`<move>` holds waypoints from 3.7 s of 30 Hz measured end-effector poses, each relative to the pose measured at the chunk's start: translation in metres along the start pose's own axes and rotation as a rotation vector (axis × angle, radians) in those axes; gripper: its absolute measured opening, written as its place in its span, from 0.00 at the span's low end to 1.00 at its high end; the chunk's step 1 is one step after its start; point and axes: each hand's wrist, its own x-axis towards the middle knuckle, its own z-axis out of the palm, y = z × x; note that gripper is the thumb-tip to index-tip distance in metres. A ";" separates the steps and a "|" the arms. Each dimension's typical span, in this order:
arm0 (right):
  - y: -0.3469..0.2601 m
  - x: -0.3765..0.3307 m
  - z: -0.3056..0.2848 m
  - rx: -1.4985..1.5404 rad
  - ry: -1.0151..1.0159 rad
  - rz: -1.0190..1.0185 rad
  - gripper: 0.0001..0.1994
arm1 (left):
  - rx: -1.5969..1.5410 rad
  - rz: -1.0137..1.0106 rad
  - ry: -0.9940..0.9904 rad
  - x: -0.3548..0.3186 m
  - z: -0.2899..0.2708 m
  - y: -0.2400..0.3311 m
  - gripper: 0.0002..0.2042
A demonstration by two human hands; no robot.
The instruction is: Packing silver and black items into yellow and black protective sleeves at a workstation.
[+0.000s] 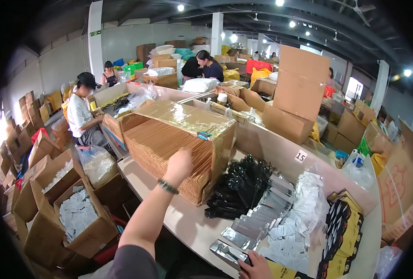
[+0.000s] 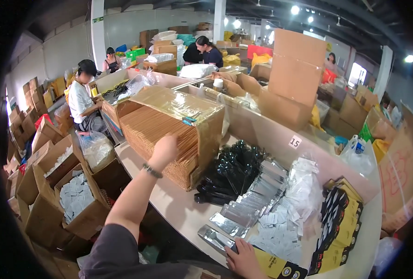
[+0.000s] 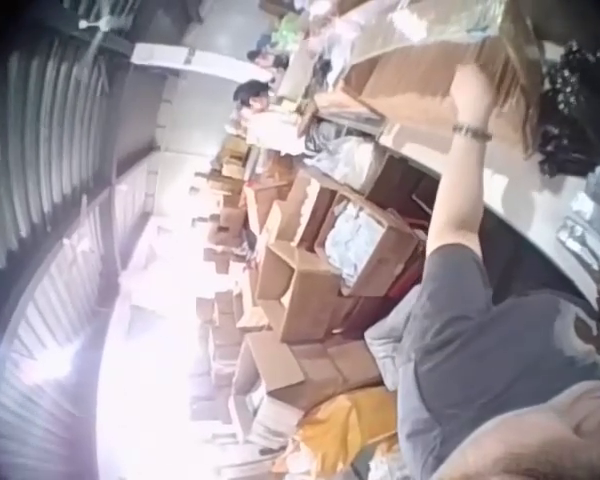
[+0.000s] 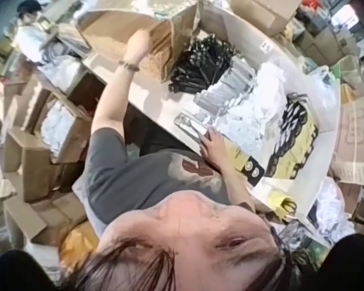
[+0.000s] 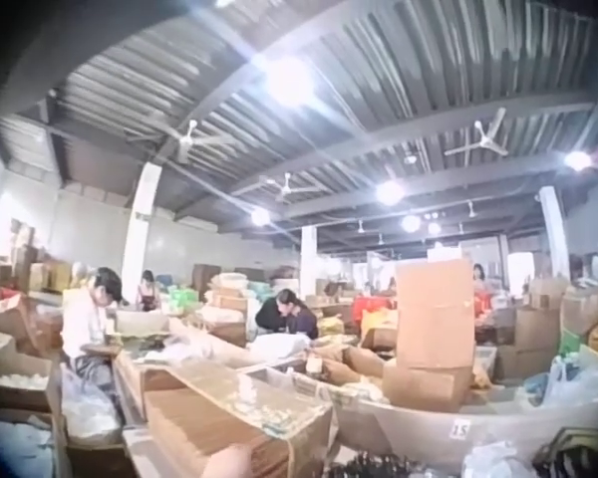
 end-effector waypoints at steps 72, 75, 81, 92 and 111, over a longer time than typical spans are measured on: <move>0.008 0.007 -0.026 -0.056 -0.126 0.774 0.19 | -0.465 0.188 -0.691 -0.272 0.052 0.099 0.23; 0.009 0.010 -0.022 -0.043 -0.114 0.794 0.16 | -0.469 0.223 -0.712 -0.269 0.048 0.096 0.26; 0.019 0.015 -0.008 0.111 -0.072 0.816 0.13 | -0.371 0.589 -0.902 -0.229 0.043 0.079 0.30; 0.210 -0.005 -0.038 -0.265 0.396 1.003 0.09 | -0.546 0.790 -0.797 -0.219 0.080 0.128 0.40; 0.168 0.044 -0.023 -0.439 0.288 0.120 0.06 | -0.638 0.655 -0.546 -0.251 0.074 0.111 0.35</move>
